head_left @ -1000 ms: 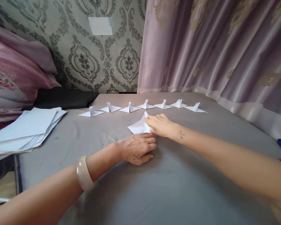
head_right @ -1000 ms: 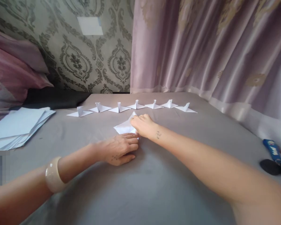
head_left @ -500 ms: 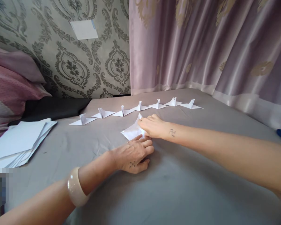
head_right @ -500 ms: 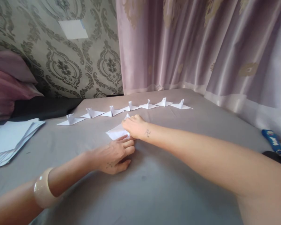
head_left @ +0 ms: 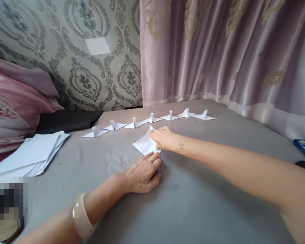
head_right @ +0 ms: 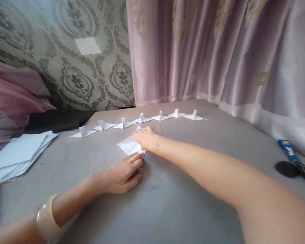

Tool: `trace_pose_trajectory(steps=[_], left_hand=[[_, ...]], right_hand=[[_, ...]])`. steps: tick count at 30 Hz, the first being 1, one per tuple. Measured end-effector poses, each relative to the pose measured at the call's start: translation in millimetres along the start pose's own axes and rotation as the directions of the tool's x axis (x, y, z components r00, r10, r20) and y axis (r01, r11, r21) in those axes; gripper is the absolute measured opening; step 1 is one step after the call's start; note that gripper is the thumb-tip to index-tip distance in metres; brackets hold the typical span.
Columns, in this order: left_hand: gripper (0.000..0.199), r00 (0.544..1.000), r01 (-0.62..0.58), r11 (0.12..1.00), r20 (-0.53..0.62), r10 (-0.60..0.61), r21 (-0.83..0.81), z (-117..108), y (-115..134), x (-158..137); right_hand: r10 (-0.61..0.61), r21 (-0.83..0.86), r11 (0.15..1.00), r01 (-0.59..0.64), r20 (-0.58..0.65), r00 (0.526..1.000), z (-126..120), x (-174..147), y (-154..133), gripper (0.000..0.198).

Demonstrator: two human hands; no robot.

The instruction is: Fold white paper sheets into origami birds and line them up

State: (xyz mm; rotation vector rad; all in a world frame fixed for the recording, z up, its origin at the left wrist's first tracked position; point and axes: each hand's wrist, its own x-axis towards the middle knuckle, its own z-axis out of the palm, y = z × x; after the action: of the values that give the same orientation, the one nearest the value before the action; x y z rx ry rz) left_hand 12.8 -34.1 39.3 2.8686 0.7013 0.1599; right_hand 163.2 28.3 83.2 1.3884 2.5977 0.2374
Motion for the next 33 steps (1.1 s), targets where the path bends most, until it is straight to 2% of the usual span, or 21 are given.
trace_pose_trajectory(steps=[5, 6, 7, 9, 10, 11, 12, 14, 15, 18, 22, 26, 33], left_hand=[[0.014, 0.997, 0.025, 0.999, -0.078, -0.024, 0.021, 8, 6, -7], [0.014, 0.995, 0.029, 0.999, -0.095, -0.027, 0.02, 9, 6, -8], [0.015, 0.993, 0.03, 0.999, -0.111, -0.028, 0.019, 11, 6, -8], [0.016, 0.991, 0.026, 1.0, -0.134, -0.023, 0.018, 13, 5, -9], [0.017, 0.99, 0.02, 1.0, -0.14, -0.017, 0.021, 13, 4, -9], [0.017, 0.99, 0.015, 1.0, -0.142, -0.011, 0.024, 14, 4, -9], [0.017, 0.99, 0.012, 1.0, -0.143, -0.008, 0.028, 14, 3, -9], [0.018, 0.99, 0.017, 0.999, -0.14, -0.012, 0.036, 14, 2, -10], [0.019, 0.99, 0.022, 0.999, -0.139, -0.017, 0.04, 14, 2, -10], [0.021, 0.991, 0.028, 0.999, -0.131, -0.022, 0.044, 15, 2, -11], [0.022, 0.993, 0.033, 0.999, -0.111, -0.029, 0.031, 14, 1, -11], [0.023, 0.992, 0.046, 0.999, -0.116, -0.043, 0.025, 13, 0, -10], [0.019, 0.993, 0.058, 0.998, -0.105, -0.056, 0.017, 12, 1, -10]], right_hand=[[-0.093, 0.013, 0.995, 0.095, -0.096, 0.991, 2, -34, -7, 0.03], [-0.129, 0.087, 0.985, 0.149, -0.197, 0.972, 5, -42, -5, 0.03], [-0.084, 0.185, 0.972, 0.148, -0.315, 0.945, 10, -50, -2, 0.029], [0.156, 0.441, 0.894, 0.075, -0.466, 0.871, 25, -62, 7, 0.024], [0.264, 0.551, 0.833, 0.053, -0.481, 0.836, 34, -64, 13, 0.021], [0.319, 0.622, 0.782, 0.045, -0.462, 0.828, 43, -65, 17, 0.021], [0.339, 0.672, 0.739, 0.04, -0.423, 0.84, 52, -64, 21, 0.024], [0.31, 0.747, 0.664, 0.03, -0.312, 0.898, 68, -58, 24, 0.03], [0.301, 0.761, 0.649, 0.025, -0.287, 0.909, 74, -54, 24, 0.034], [0.297, 0.777, 0.629, 0.02, -0.264, 0.918, 85, -44, 20, 0.04], [0.295, 0.788, 0.616, 0.025, -0.26, 0.92, 86, -40, 16, 0.035], [0.246, 0.766, 0.638, 0.08, -0.301, 0.921, 86, -44, 16, 0.034], [0.134, 0.639, 0.753, 0.155, -0.38, 0.915, 85, -52, 14, 0.039]])
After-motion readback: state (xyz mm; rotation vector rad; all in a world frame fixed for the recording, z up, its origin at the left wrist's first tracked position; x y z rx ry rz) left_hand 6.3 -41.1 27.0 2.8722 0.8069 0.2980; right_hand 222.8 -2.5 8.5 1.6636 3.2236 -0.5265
